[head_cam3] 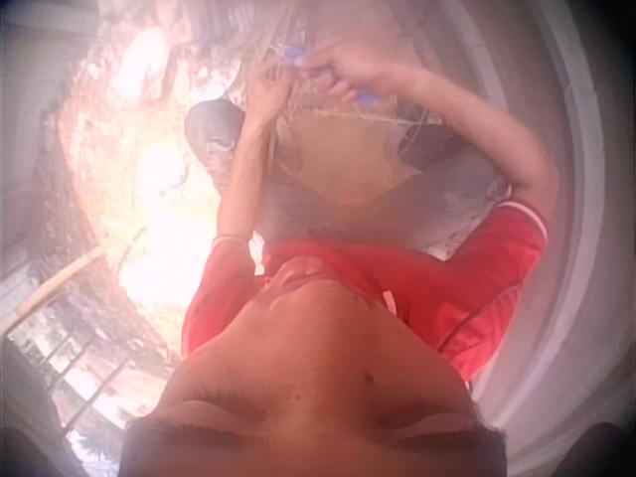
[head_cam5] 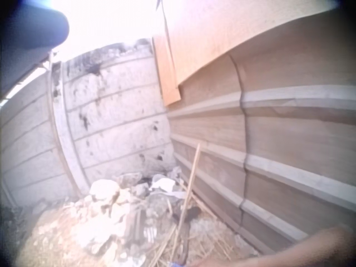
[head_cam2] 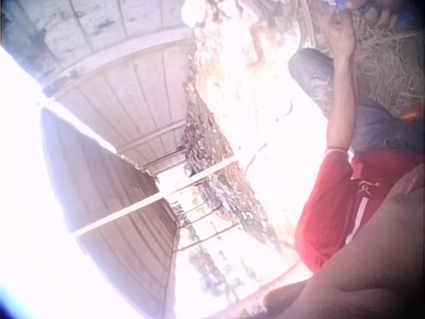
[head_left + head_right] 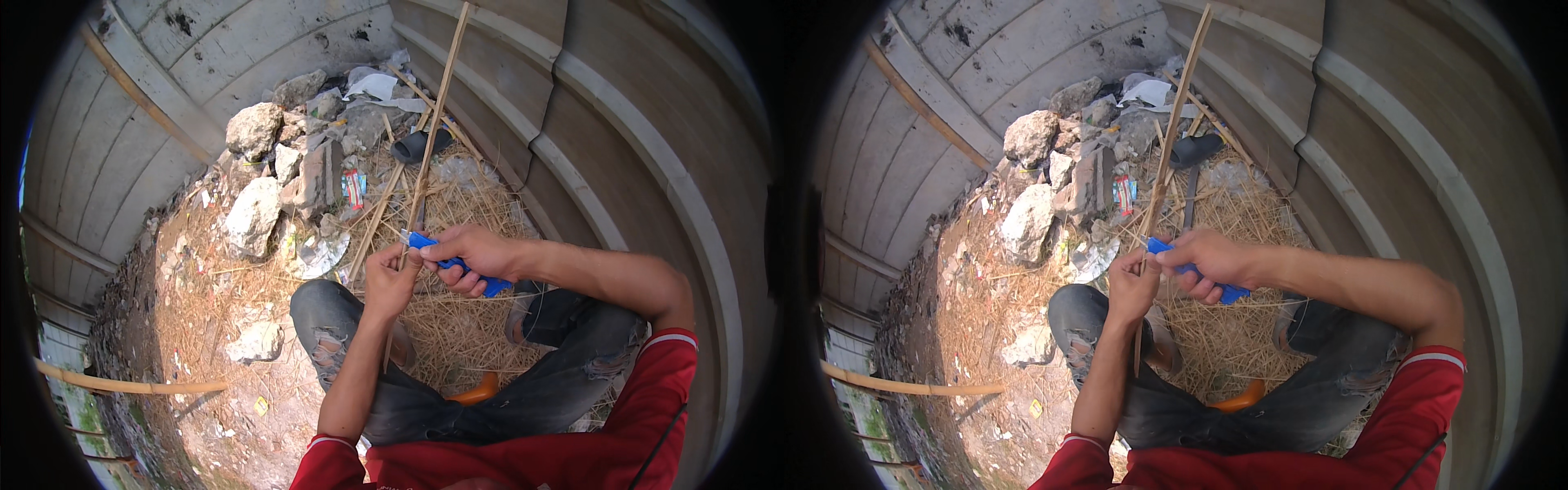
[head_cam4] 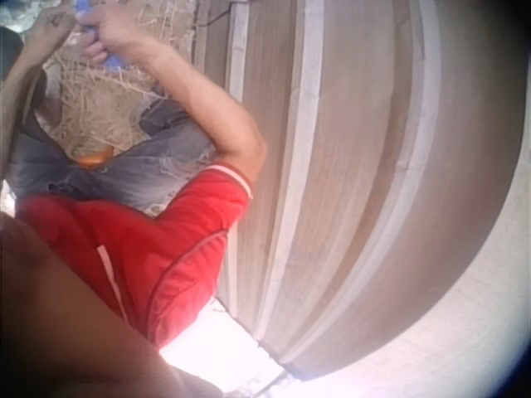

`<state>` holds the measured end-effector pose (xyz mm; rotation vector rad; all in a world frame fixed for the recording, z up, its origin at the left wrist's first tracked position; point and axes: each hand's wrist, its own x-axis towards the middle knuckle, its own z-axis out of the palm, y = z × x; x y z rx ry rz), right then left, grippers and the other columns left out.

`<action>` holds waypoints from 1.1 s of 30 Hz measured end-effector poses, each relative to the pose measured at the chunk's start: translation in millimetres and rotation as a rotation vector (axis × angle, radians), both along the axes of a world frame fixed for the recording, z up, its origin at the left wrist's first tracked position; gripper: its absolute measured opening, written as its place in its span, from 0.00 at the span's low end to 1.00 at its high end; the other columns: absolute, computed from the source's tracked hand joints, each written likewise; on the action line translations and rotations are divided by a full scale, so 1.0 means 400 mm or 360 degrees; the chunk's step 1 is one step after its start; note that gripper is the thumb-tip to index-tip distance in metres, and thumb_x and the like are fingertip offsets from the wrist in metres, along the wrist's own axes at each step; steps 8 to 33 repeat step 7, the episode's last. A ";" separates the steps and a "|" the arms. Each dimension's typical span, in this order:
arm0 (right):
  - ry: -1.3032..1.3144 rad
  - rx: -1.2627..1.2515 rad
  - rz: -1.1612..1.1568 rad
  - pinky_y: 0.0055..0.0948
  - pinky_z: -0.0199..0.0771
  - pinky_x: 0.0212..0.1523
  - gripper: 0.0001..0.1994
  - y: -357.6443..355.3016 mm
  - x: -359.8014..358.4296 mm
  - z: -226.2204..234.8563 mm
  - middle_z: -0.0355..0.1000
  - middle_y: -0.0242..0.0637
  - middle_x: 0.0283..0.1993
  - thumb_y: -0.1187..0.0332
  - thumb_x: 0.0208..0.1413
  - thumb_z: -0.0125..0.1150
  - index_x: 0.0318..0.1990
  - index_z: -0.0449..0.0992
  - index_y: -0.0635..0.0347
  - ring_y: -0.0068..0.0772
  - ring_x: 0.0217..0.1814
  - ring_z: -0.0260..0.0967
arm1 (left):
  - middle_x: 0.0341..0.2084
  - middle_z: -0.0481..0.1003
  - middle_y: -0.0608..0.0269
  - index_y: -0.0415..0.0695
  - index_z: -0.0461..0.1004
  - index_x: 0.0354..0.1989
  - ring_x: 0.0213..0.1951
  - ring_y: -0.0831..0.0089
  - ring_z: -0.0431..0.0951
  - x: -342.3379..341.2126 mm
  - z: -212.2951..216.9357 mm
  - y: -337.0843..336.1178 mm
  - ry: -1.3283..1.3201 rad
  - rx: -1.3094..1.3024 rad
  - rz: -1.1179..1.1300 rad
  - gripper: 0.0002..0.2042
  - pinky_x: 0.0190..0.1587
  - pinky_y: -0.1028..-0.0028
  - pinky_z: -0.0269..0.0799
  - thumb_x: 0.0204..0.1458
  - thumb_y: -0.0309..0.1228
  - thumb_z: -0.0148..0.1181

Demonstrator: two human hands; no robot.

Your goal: The person sits on the ground and uses a blue utility knife to shave and shape a long, thin wooden stick. They then switch to a machete to further refine the stick's shape, scraping along its length. The person alternates between the two tools to smooth and thin the wood.

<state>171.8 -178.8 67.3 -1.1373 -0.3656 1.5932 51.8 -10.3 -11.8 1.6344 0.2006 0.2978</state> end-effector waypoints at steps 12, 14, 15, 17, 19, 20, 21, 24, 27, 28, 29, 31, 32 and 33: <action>-0.0236 0.0039 -0.0261 0.25 0.52 0.13 0.16 0.012 -0.058 -0.028 0.56 0.29 0.18 0.53 0.68 0.50 0.37 0.65 0.57 0.20 0.13 0.50 | 0.33 0.80 0.68 0.39 0.79 0.51 0.35 0.85 0.75 -0.009 -0.005 -0.003 0.0127 -0.0015 0.0016 0.22 0.37 0.84 0.67 0.61 0.47 0.61; -0.0236 0.0039 -0.0261 0.25 0.52 0.13 0.16 0.012 -0.058 -0.028 0.56 0.29 0.18 0.53 0.68 0.50 0.37 0.65 0.57 0.20 0.13 0.50 | 0.33 0.80 0.68 0.39 0.79 0.51 0.35 0.85 0.75 -0.009 -0.005 -0.003 0.0127 -0.0015 0.0016 0.22 0.37 0.84 0.67 0.61 0.47 0.61; -0.0236 0.0039 -0.0261 0.25 0.52 0.13 0.16 0.012 -0.058 -0.028 0.56 0.29 0.18 0.53 0.68 0.50 0.37 0.65 0.57 0.20 0.13 0.50 | 0.33 0.80 0.68 0.39 0.79 0.51 0.35 0.85 0.75 -0.009 -0.005 -0.003 0.0127 -0.0015 0.0016 0.22 0.37 0.84 0.67 0.61 0.47 0.61; -0.0236 0.0039 -0.0261 0.25 0.52 0.13 0.16 0.012 -0.058 -0.028 0.56 0.29 0.18 0.53 0.68 0.50 0.37 0.65 0.57 0.20 0.13 0.50 | 0.33 0.80 0.68 0.39 0.79 0.51 0.35 0.85 0.75 -0.009 -0.005 -0.003 0.0127 -0.0015 0.0016 0.22 0.37 0.84 0.67 0.61 0.47 0.61; -0.0236 0.0039 -0.0261 0.25 0.52 0.13 0.16 0.012 -0.058 -0.028 0.56 0.29 0.18 0.53 0.68 0.50 0.37 0.65 0.57 0.20 0.13 0.50 | 0.33 0.80 0.68 0.39 0.79 0.51 0.35 0.85 0.75 -0.009 -0.005 -0.003 0.0127 -0.0015 0.0016 0.22 0.37 0.84 0.67 0.61 0.47 0.61; -0.0236 0.0039 -0.0261 0.25 0.52 0.13 0.16 0.012 -0.058 -0.028 0.56 0.29 0.18 0.53 0.68 0.50 0.37 0.65 0.57 0.20 0.13 0.50 | 0.33 0.80 0.68 0.39 0.79 0.51 0.35 0.85 0.75 -0.009 -0.005 -0.003 0.0127 -0.0015 0.0016 0.22 0.37 0.84 0.67 0.61 0.47 0.61; -0.0236 0.0039 -0.0261 0.25 0.52 0.13 0.16 0.012 -0.058 -0.028 0.56 0.29 0.18 0.53 0.68 0.50 0.37 0.65 0.57 0.20 0.13 0.50 | 0.33 0.80 0.68 0.39 0.79 0.51 0.35 0.85 0.75 -0.009 -0.005 -0.003 0.0127 -0.0015 0.0016 0.22 0.37 0.84 0.67 0.61 0.47 0.61; -0.0236 0.0039 -0.0261 0.25 0.52 0.13 0.16 0.012 -0.058 -0.028 0.56 0.29 0.18 0.53 0.68 0.50 0.37 0.65 0.57 0.20 0.13 0.50 | 0.33 0.80 0.68 0.39 0.79 0.51 0.35 0.85 0.75 -0.009 -0.005 -0.003 0.0127 -0.0015 0.0016 0.22 0.37 0.84 0.67 0.61 0.47 0.61; -0.0236 0.0039 -0.0261 0.25 0.52 0.13 0.16 0.012 -0.058 -0.028 0.56 0.29 0.18 0.53 0.68 0.50 0.37 0.65 0.57 0.20 0.13 0.50 | 0.33 0.80 0.68 0.39 0.79 0.51 0.35 0.85 0.75 -0.009 -0.005 -0.003 0.0127 -0.0015 0.0016 0.22 0.37 0.84 0.67 0.61 0.47 0.61; -0.0236 0.0039 -0.0261 0.25 0.52 0.13 0.16 0.012 -0.058 -0.028 0.56 0.29 0.18 0.53 0.68 0.50 0.37 0.65 0.57 0.20 0.13 0.50 | 0.33 0.80 0.68 0.39 0.79 0.51 0.35 0.85 0.75 -0.009 -0.005 -0.003 0.0127 -0.0015 0.0016 0.22 0.37 0.84 0.67 0.61 0.47 0.61; -0.0236 0.0039 -0.0261 0.25 0.52 0.13 0.16 0.012 -0.058 -0.028 0.56 0.29 0.18 0.53 0.68 0.50 0.37 0.65 0.57 0.20 0.13 0.50 | 0.33 0.80 0.68 0.39 0.79 0.51 0.35 0.85 0.75 -0.009 -0.005 -0.003 0.0127 -0.0015 0.0016 0.22 0.37 0.84 0.67 0.61 0.47 0.61; -0.0236 0.0039 -0.0261 0.25 0.52 0.13 0.16 0.012 -0.058 -0.028 0.56 0.29 0.18 0.53 0.68 0.50 0.37 0.65 0.57 0.20 0.13 0.50 | 0.33 0.80 0.68 0.39 0.79 0.51 0.35 0.85 0.75 -0.009 -0.005 -0.003 0.0127 -0.0015 0.0016 0.22 0.37 0.84 0.67 0.61 0.47 0.61; -0.0236 0.0039 -0.0261 0.25 0.52 0.13 0.16 0.012 -0.058 -0.028 0.56 0.29 0.18 0.53 0.68 0.50 0.37 0.65 0.57 0.20 0.13 0.50 | 0.33 0.80 0.68 0.39 0.79 0.51 0.35 0.85 0.75 -0.009 -0.005 -0.003 0.0127 -0.0015 0.0016 0.22 0.37 0.84 0.67 0.61 0.47 0.61; -0.0236 0.0039 -0.0261 0.25 0.52 0.13 0.16 0.012 -0.058 -0.028 0.56 0.29 0.18 0.53 0.68 0.50 0.37 0.65 0.57 0.20 0.13 0.50 | 0.33 0.80 0.68 0.39 0.79 0.51 0.35 0.85 0.75 -0.009 -0.005 -0.003 0.0127 -0.0015 0.0016 0.22 0.37 0.84 0.67 0.61 0.47 0.61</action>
